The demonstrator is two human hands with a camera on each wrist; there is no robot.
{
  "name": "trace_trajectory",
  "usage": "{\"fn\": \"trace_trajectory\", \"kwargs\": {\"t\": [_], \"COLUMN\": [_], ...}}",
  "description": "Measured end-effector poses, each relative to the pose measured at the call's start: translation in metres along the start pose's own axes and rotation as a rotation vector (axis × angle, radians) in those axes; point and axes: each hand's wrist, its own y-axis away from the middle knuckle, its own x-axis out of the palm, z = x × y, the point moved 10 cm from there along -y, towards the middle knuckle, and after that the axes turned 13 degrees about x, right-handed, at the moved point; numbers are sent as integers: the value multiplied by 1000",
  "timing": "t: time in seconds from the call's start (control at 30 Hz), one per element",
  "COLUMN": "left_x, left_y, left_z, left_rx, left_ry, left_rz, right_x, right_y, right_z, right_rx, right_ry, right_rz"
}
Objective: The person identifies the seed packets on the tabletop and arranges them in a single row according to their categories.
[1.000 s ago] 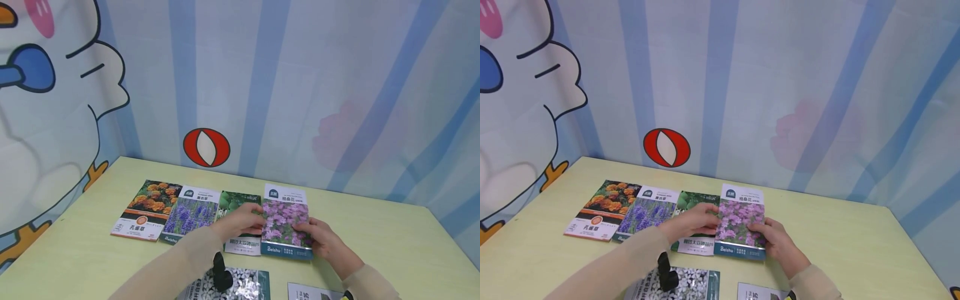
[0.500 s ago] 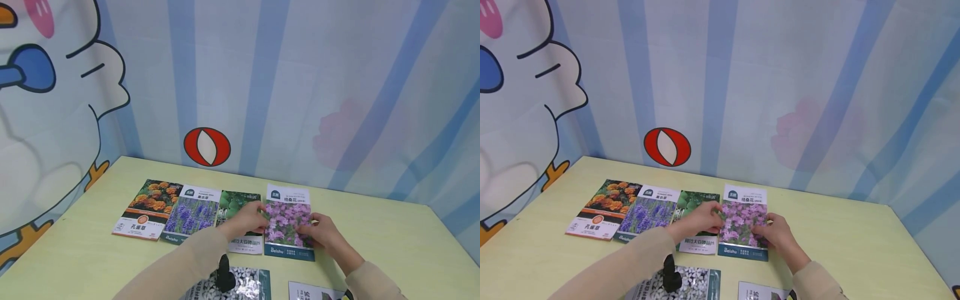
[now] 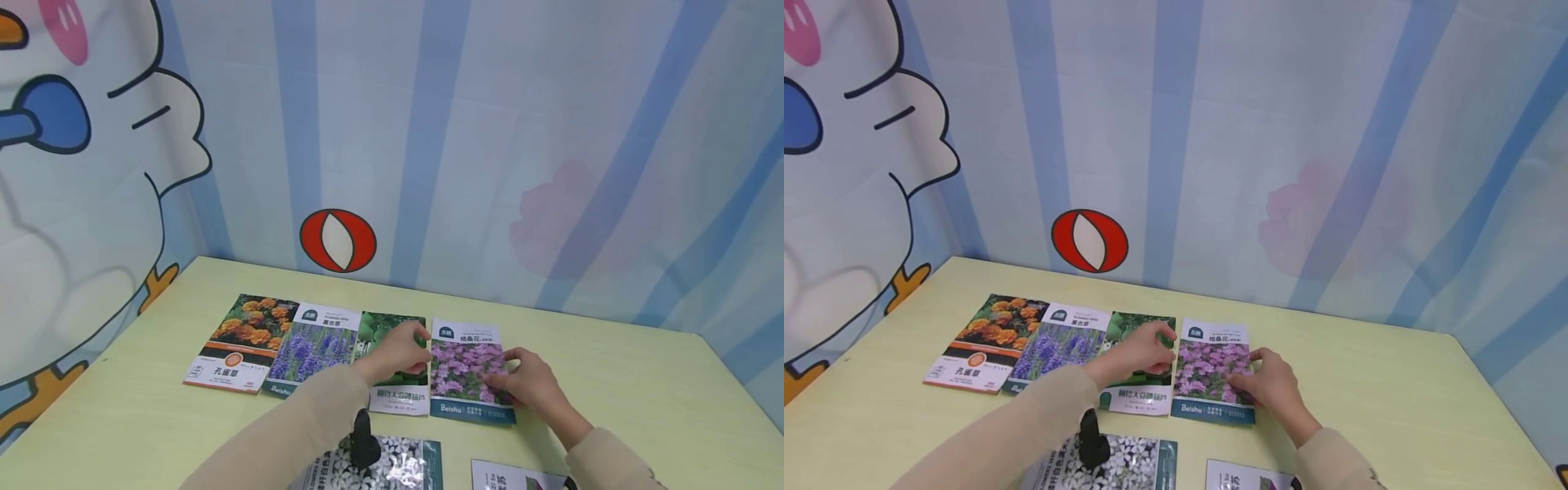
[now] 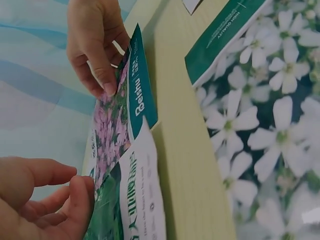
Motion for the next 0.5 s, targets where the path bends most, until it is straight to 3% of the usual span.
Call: {"fn": "trace_trajectory", "kwargs": {"t": [0.3,0.5], "left_x": [-17,-49], "left_y": [8,22], "left_z": [-10,-16], "left_rx": [27,2], "left_ry": [-17,-153], "left_rz": [93,122], "right_x": [-3,-8], "right_y": [-4,0], "right_z": [-14,-23], "right_rx": [70,109], "right_ry": [-161,-279], "right_rz": [110,206]}}
